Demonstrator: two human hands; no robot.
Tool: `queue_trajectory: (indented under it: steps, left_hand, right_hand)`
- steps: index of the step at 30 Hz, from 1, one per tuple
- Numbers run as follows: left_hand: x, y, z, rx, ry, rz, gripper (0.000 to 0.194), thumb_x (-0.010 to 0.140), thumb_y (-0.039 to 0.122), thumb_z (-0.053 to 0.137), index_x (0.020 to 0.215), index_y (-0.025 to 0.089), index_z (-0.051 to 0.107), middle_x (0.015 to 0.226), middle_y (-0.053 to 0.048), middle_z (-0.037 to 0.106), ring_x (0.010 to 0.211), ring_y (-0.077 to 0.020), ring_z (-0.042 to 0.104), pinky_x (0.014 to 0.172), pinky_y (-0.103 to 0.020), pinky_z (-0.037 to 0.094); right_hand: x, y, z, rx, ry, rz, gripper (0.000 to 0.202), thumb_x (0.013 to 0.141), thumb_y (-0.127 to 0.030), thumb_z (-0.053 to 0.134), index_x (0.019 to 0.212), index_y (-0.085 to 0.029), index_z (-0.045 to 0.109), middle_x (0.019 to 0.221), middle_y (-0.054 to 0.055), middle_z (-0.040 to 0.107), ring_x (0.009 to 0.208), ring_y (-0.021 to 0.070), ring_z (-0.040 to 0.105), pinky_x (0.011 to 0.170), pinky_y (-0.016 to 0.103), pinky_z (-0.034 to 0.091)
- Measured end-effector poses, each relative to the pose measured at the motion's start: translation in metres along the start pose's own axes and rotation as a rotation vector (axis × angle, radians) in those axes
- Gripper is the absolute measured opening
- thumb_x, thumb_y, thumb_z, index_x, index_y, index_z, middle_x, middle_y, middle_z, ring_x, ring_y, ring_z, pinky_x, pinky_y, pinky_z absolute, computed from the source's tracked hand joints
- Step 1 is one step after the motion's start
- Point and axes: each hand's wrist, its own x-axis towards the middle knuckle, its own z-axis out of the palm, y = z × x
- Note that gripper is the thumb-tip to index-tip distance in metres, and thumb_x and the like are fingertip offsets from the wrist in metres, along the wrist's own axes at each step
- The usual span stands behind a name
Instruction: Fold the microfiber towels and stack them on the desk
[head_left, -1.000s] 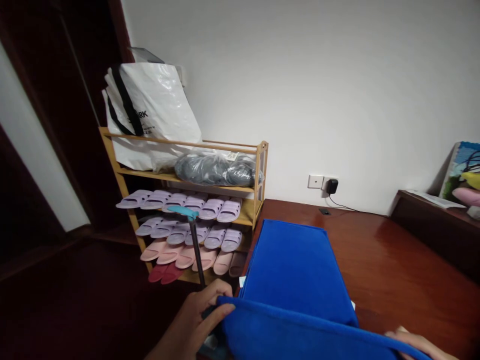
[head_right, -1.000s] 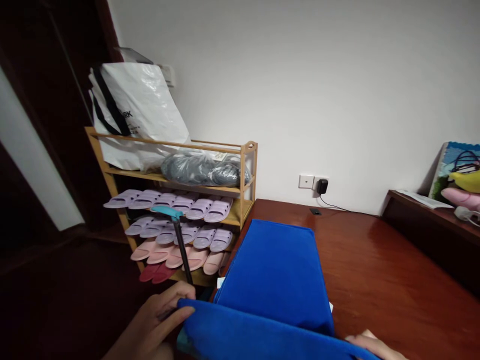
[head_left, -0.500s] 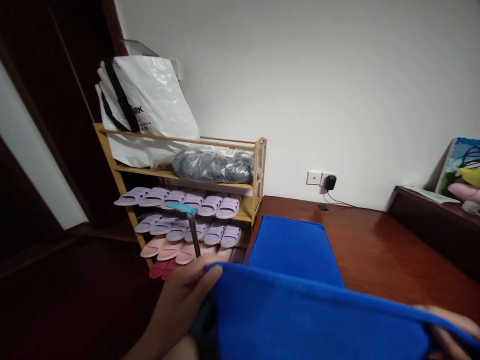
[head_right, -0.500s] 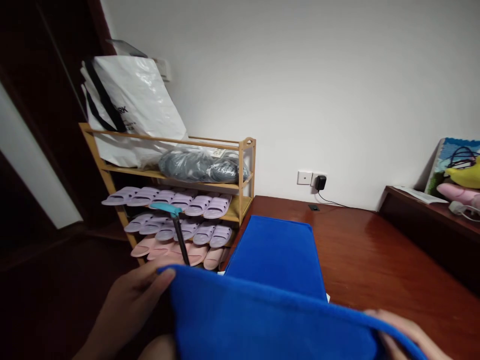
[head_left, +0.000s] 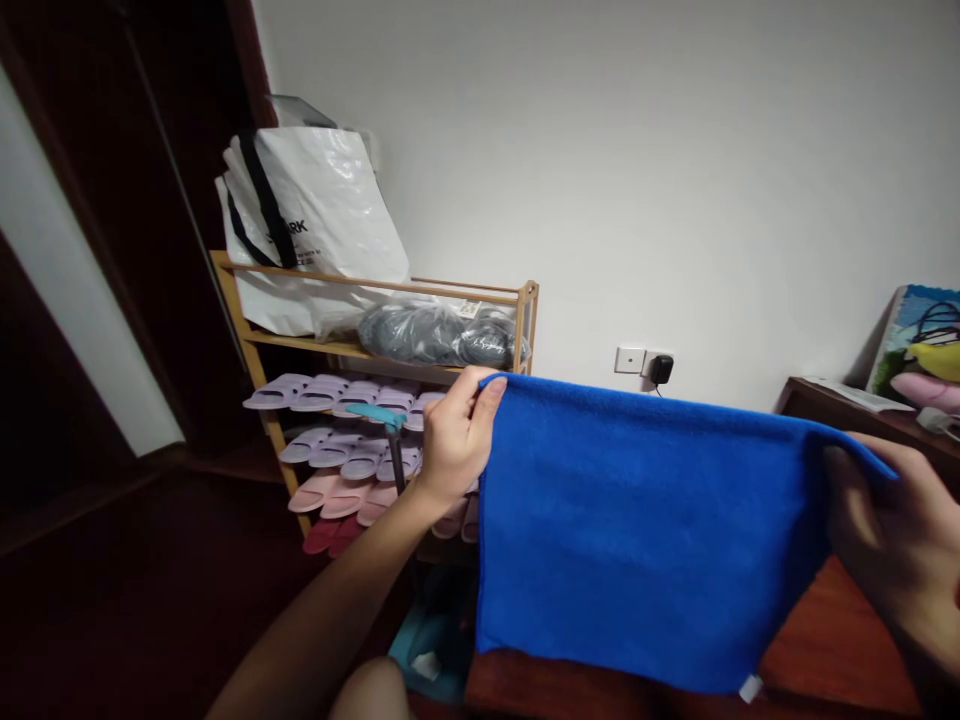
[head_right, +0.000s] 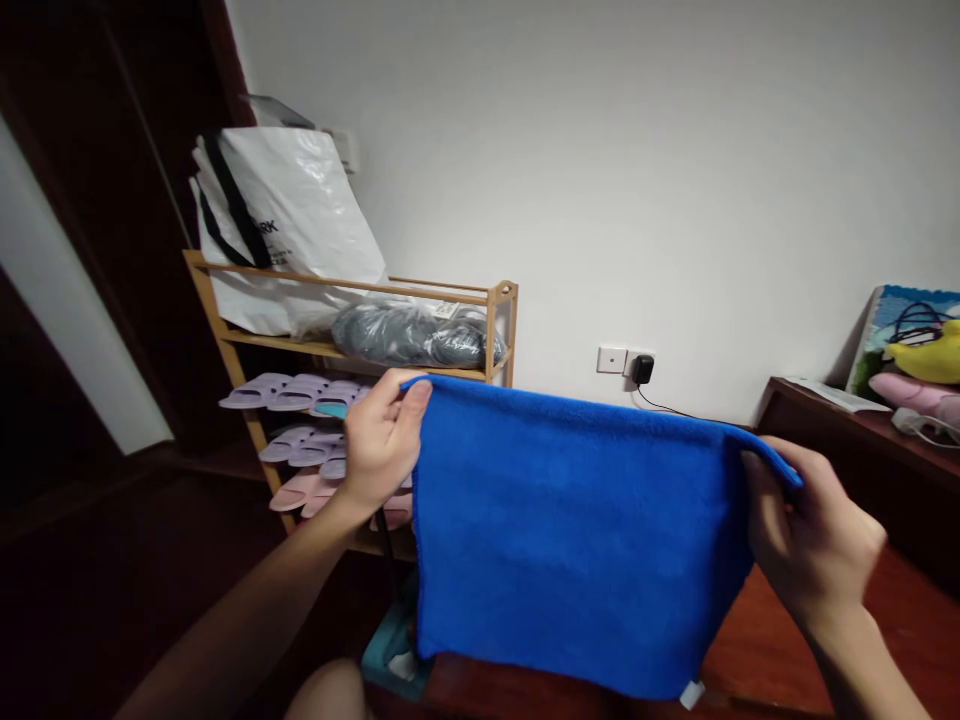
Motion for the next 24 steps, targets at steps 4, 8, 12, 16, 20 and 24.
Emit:
queue_trajectory:
  steps: [4,8,12,16,20,24]
  left_hand:
    - [0.015,-0.033,0.030,-0.014,-0.092,-0.046,0.028,0.094,0.040,0.045,0.082,0.018,0.056,0.056,0.007,0.036,0.049,-0.0085,0.037,0.050,-0.018,0.030]
    - [0.014,-0.077,0.070,0.023,-0.230,-0.161,0.027,0.094,0.037,0.045,0.079,0.017,0.057,0.056,0.006,0.040,0.053,-0.0098,0.042,0.053,-0.019,0.031]
    - [-0.009,-0.120,0.106,0.053,-0.308,-0.251,0.028,0.095,0.031,0.046,0.075,0.016,0.058,0.060,0.003,0.050,0.058,-0.0117,0.050,0.057,-0.020,0.038]
    - [-0.035,-0.159,0.133,0.077,-0.380,-0.387,0.021,0.094,0.032,0.053,0.096,0.012,0.061,0.088,-0.003,0.062,0.074,-0.0154,0.061,0.068,-0.030,0.051]
    - [-0.048,-0.187,0.151,0.098,-0.426,-0.489,0.029,0.093,0.032,0.057,0.116,0.014,0.056,0.112,-0.007,0.059,0.093,-0.0211,0.061,0.078,-0.039,0.053]
    - [-0.053,-0.205,0.165,0.141,-0.482,-0.531,0.030,0.093,0.032,0.057,0.117,0.015,0.056,0.115,-0.008,0.058,0.095,-0.0216,0.061,0.080,-0.040,0.052]
  right_hand:
    - [0.034,0.002,0.043,0.084,-0.038,0.080,0.040,0.084,-0.057,0.046,0.093,-0.022,0.062,0.067,0.001,0.059,0.052,0.0117,0.048,0.053,0.025,0.038]
    - [0.042,0.035,0.098,0.141,-0.230,0.085,0.047,0.084,-0.060,0.041,0.090,-0.018,0.061,0.071,0.003,0.063,0.060,0.0140,0.054,0.058,0.025,0.041]
    - [0.025,0.062,0.149,0.151,-0.370,0.098,0.050,0.083,-0.063,0.038,0.084,-0.018,0.060,0.072,0.006,0.064,0.064,0.0172,0.058,0.062,0.028,0.042]
    - [0.004,0.082,0.187,0.140,-0.465,0.137,0.050,0.085,-0.061,0.033,0.087,-0.019,0.058,0.074,0.006,0.065,0.068,0.0185,0.059,0.065,0.028,0.042]
    - [-0.004,0.099,0.211,0.121,-0.520,0.176,0.048,0.088,-0.058,0.032,0.093,-0.017,0.057,0.082,0.006,0.065,0.073,0.0156,0.059,0.070,0.029,0.044]
    - [-0.008,0.113,0.233,0.092,-0.581,0.197,0.047,0.091,-0.057,0.032,0.094,-0.016,0.057,0.085,0.005,0.063,0.077,0.0140,0.059,0.075,0.030,0.044]
